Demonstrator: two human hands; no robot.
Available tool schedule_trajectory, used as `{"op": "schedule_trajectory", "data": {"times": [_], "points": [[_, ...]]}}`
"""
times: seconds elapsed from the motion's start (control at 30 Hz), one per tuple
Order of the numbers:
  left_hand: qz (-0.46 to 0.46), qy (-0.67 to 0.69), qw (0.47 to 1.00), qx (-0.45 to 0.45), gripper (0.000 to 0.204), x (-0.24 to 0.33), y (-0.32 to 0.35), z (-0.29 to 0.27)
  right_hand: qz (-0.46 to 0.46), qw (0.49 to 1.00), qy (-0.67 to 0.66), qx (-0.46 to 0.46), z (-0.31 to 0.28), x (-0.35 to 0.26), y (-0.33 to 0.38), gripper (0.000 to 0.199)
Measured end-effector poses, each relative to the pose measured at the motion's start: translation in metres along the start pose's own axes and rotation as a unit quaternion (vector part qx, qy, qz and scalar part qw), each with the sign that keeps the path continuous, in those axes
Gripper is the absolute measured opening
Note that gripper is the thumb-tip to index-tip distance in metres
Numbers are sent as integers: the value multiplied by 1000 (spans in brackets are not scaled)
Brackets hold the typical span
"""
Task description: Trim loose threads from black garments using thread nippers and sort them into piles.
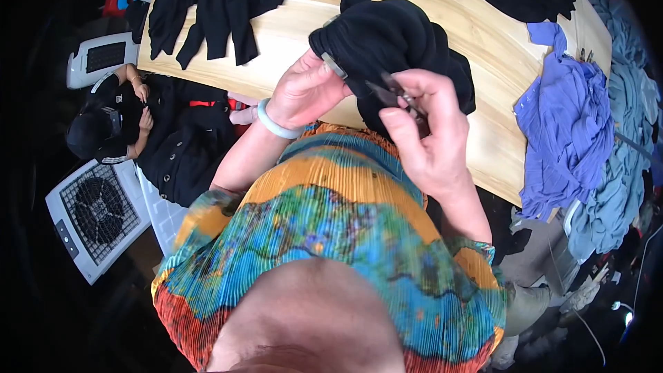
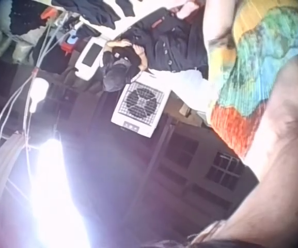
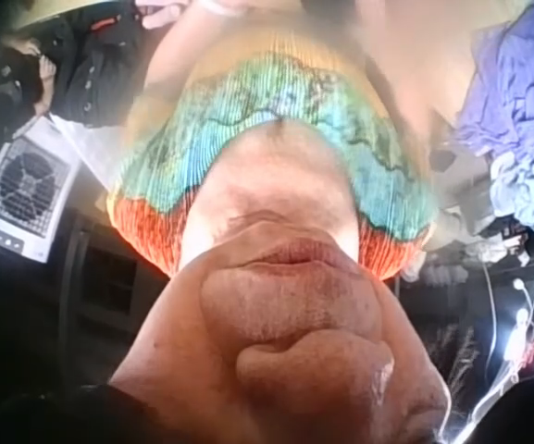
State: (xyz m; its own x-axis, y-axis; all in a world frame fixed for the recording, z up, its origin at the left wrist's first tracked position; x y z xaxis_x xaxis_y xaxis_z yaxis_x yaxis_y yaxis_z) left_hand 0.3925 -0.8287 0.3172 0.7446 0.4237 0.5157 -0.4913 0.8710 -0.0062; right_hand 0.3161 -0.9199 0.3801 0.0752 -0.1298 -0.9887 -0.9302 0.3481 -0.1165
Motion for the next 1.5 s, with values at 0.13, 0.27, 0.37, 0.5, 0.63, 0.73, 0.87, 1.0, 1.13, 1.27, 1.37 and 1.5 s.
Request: {"op": "schedule_trajectory", "data": {"times": [0.13, 0.27, 0.37, 0.5, 0.63, 0.73, 0.87, 1.0, 1.13, 1.27, 1.37, 1.5], "points": [[0, -12, 1000, 23, 32, -1, 3, -2, -10, 998, 69, 10, 4, 4, 0, 23], [15, -12, 999, 27, 32, 2, 5, -3, 12, 995, 95, 4, 6, 9, 1, 22], [16, -16, 999, 26, 31, 2, 3, -2, 2, 996, 90, 16, 7, 5, -1, 21], [20, -40, 999, 22, 30, 3, 4, -1, 18, 997, 77, 12, 6, 10, -3, 19], [18, -62, 997, 40, 29, 4, 3, -4, 7, 996, 78, 31, 4, 5, -1, 19], [17, -68, 996, 50, 28, 4, 3, -6, 19, 995, 89, 28, 3, 7, -1, 20], [12, -81, 996, 45, 28, 4, 1, -5, 12, 994, 99, 39, 4, 11, -3, 20], [8, -118, 991, 57, 27, 3, 4, -9, -13, 990, 136, 27, 5, 5, -3, 20], [6, -99, 994, 55, 26, 3, 3, -9, 15, 993, 114, 37, 5, 8, -5, 20], [-7, -84, 995, 45, 27, -2, 3, -7, -6, 994, 101, 37, 8, 8, -5, 19], [-11, -49, 998, 48, 27, -7, 4, -5, -17, 993, 113, 36, 9, 7, -7, 18], [-18, -39, 997, 57, 26, -10, 5, -11, -22, 990, 130, 42, 11, 10, -10, 17]]}}
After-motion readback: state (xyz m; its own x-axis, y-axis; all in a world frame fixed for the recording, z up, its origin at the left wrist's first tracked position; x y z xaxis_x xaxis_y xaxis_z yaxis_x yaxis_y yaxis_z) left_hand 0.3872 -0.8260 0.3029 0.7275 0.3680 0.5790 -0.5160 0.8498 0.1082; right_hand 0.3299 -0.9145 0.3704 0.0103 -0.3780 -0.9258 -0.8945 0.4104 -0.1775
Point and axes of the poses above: each hand's wrist, its own y-axis away from the middle knuckle, its own z-axis out of the palm, x = y × z, the point moved 9 cm from there along -y, towards the middle knuckle, and after that the axes turned 3 degrees about -y, right-handed, at the moved point
